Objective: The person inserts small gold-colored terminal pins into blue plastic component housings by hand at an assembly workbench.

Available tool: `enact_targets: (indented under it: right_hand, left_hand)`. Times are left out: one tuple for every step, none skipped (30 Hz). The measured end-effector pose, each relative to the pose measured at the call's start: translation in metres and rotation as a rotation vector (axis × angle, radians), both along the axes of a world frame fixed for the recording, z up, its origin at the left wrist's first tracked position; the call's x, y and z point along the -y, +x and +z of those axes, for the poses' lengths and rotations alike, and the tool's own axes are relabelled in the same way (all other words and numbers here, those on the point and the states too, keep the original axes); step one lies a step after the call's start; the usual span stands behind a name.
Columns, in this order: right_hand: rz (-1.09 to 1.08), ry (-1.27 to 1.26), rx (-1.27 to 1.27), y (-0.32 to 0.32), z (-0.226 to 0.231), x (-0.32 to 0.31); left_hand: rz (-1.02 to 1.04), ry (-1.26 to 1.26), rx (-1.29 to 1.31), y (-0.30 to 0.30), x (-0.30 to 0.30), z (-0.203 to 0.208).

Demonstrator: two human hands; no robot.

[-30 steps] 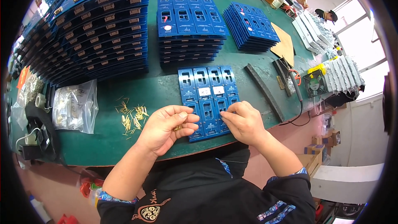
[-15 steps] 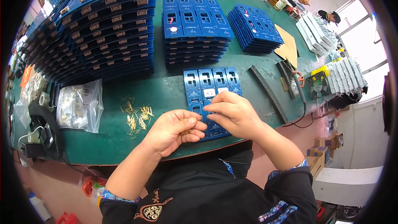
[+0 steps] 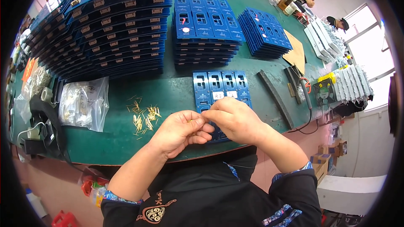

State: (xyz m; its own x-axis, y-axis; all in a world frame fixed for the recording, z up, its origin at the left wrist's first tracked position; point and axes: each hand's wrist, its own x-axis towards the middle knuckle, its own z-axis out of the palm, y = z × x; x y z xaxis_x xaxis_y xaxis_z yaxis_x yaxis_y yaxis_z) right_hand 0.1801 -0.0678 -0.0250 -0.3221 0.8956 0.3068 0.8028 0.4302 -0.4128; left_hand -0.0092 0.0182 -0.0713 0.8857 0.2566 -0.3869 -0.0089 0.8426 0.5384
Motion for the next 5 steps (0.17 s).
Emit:
enact_targets:
  right_hand:
    - [0.001,0.0,0.0,0.0004,-0.0004,0.0005]
    - [-0.01,-0.031,-0.025,0.0007,-0.001,0.0018]
    - [-0.02,-0.063,-0.051,0.0008,-0.0015,0.0029]
    - [-0.051,-0.113,-0.073,0.0007,-0.0017,0.004]
    - [-0.082,-0.165,-0.095,-0.0004,-0.0016,0.0052]
  left_hand:
    - [0.027,0.004,-0.019,0.0003,0.0,0.0]
    - [0.025,0.004,-0.02,0.0007,0.0001,0.0]
    - [0.036,-0.001,-0.018,0.0011,0.0002,0.0001]
    - [0.047,-0.006,-0.017,0.0017,0.0003,0.0002]
    - [0.056,-0.004,-0.018,0.0018,0.0007,0.0004]
